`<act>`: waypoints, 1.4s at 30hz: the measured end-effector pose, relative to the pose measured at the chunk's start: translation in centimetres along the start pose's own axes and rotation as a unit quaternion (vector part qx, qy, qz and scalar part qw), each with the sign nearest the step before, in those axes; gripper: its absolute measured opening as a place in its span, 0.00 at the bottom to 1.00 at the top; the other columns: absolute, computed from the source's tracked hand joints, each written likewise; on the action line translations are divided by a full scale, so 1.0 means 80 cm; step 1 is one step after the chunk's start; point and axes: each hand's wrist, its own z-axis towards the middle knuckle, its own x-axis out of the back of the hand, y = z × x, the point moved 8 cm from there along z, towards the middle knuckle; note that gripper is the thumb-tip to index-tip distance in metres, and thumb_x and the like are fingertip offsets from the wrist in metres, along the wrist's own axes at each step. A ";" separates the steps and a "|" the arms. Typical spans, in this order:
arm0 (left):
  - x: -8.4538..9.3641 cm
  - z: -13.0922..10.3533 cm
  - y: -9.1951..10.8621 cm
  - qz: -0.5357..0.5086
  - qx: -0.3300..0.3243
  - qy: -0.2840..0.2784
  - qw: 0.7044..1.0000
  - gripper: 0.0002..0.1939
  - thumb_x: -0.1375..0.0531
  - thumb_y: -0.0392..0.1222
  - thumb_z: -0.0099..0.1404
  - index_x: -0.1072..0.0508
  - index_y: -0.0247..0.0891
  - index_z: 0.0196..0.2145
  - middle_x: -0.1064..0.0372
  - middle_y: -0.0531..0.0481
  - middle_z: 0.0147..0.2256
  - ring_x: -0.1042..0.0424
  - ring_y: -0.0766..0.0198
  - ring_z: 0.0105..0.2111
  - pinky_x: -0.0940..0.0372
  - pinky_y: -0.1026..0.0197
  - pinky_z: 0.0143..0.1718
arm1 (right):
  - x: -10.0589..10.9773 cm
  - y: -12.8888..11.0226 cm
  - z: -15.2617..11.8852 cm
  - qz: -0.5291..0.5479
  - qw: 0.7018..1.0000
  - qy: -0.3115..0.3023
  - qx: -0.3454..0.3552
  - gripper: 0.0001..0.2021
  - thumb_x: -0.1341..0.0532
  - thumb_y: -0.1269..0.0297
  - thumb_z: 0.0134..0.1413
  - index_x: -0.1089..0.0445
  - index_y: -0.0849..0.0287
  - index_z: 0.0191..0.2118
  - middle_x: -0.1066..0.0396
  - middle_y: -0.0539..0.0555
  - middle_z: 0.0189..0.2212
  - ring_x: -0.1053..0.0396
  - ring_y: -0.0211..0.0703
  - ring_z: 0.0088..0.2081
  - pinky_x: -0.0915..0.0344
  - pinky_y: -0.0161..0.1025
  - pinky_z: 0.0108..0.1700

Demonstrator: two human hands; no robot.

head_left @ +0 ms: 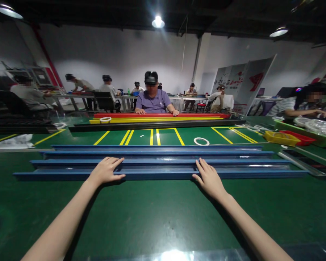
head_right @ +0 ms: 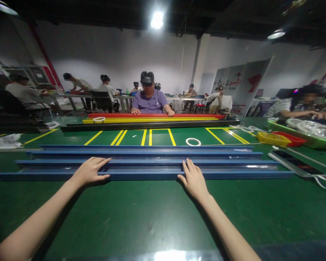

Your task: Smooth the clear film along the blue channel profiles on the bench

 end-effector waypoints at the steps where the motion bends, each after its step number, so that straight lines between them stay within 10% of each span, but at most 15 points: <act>1: -0.002 0.001 -0.002 0.002 0.000 -0.003 1.000 0.34 0.52 0.64 0.53 0.35 0.38 0.50 0.32 0.41 0.44 0.34 0.55 0.42 0.44 0.55 0.45 | -0.001 -0.001 0.002 -0.002 1.000 0.000 0.000 0.28 0.54 0.52 0.55 0.47 0.66 0.57 0.49 0.65 0.57 0.52 0.51 0.58 0.48 0.48 0.52; 14: 0.001 0.009 0.008 -0.040 -0.049 -0.082 0.995 0.32 0.55 0.59 0.59 0.48 0.43 0.57 0.50 0.43 0.57 0.48 0.56 0.55 0.49 0.54 0.51 | 0.005 0.009 0.016 0.019 0.998 -0.064 -0.001 0.25 0.59 0.51 0.57 0.44 0.58 0.55 0.46 0.58 0.56 0.50 0.46 0.57 0.50 0.48 0.54; 20: 0.022 0.067 0.044 -0.065 -0.049 -0.032 0.996 0.27 0.58 0.55 0.63 0.51 0.44 0.58 0.48 0.46 0.56 0.47 0.59 0.55 0.50 0.54 0.53 | -0.008 0.040 0.074 0.036 0.994 -0.095 -0.031 0.25 0.59 0.53 0.58 0.43 0.60 0.55 0.46 0.59 0.56 0.49 0.46 0.57 0.48 0.46 0.53; 29: -0.037 0.168 0.082 -0.118 0.055 -0.068 0.989 0.28 0.60 0.50 0.65 0.53 0.32 0.59 0.55 0.43 0.59 0.54 0.58 0.58 0.52 0.56 0.55 | -0.063 0.015 0.153 0.105 0.983 -0.148 -0.007 0.28 0.57 0.52 0.57 0.49 0.64 0.58 0.53 0.60 0.59 0.58 0.47 0.60 0.56 0.45 0.57; 42: -0.072 0.187 0.077 -0.138 0.098 -0.148 0.974 0.40 0.64 0.67 0.58 0.51 0.38 0.58 0.56 0.46 0.59 0.59 0.54 0.59 0.59 0.47 0.56 | -0.070 0.011 0.171 0.088 0.977 -0.192 -0.006 0.34 0.59 0.40 0.51 0.42 0.60 0.54 0.42 0.61 0.53 0.46 0.49 0.55 0.56 0.50 0.55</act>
